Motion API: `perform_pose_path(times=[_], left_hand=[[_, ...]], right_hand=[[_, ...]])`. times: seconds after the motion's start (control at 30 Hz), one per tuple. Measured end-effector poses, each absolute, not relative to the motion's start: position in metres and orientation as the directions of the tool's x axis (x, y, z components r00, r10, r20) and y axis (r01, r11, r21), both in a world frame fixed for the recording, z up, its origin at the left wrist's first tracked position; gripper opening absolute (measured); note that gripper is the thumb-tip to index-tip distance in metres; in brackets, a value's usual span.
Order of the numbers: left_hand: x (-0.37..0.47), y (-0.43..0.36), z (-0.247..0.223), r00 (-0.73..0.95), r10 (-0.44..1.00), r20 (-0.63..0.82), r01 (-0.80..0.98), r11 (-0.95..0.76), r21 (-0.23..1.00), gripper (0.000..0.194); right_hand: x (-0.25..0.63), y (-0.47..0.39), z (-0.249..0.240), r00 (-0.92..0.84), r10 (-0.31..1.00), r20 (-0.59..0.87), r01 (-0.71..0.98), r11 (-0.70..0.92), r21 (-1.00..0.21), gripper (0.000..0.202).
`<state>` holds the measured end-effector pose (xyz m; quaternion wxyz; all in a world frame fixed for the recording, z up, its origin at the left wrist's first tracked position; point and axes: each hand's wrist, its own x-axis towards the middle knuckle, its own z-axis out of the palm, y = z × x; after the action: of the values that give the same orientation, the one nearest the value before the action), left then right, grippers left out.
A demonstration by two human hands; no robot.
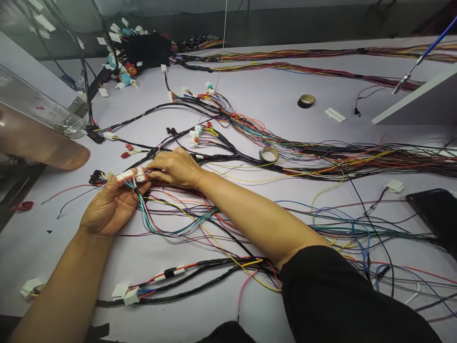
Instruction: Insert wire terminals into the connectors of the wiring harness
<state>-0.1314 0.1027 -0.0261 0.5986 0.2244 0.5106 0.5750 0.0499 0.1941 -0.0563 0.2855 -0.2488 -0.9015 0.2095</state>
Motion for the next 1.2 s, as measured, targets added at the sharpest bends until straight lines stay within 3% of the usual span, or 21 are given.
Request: perform_pose_path(times=[0.87,1.2], left_hand=[[-0.139,0.103,-0.032,-0.181,0.926,-0.331,-0.462,0.218,0.860,0.022],[-0.137,0.103,-0.029,-0.184,0.914,-0.361,-0.450,0.248,0.858,0.029]], right_hand=[[0.047,0.198,-0.065,-0.704,0.538,0.463,0.328,0.825,-0.460,0.032],[0.048,0.195,-0.062,-0.692,0.554,0.463,0.354,0.819,-0.451,0.033]])
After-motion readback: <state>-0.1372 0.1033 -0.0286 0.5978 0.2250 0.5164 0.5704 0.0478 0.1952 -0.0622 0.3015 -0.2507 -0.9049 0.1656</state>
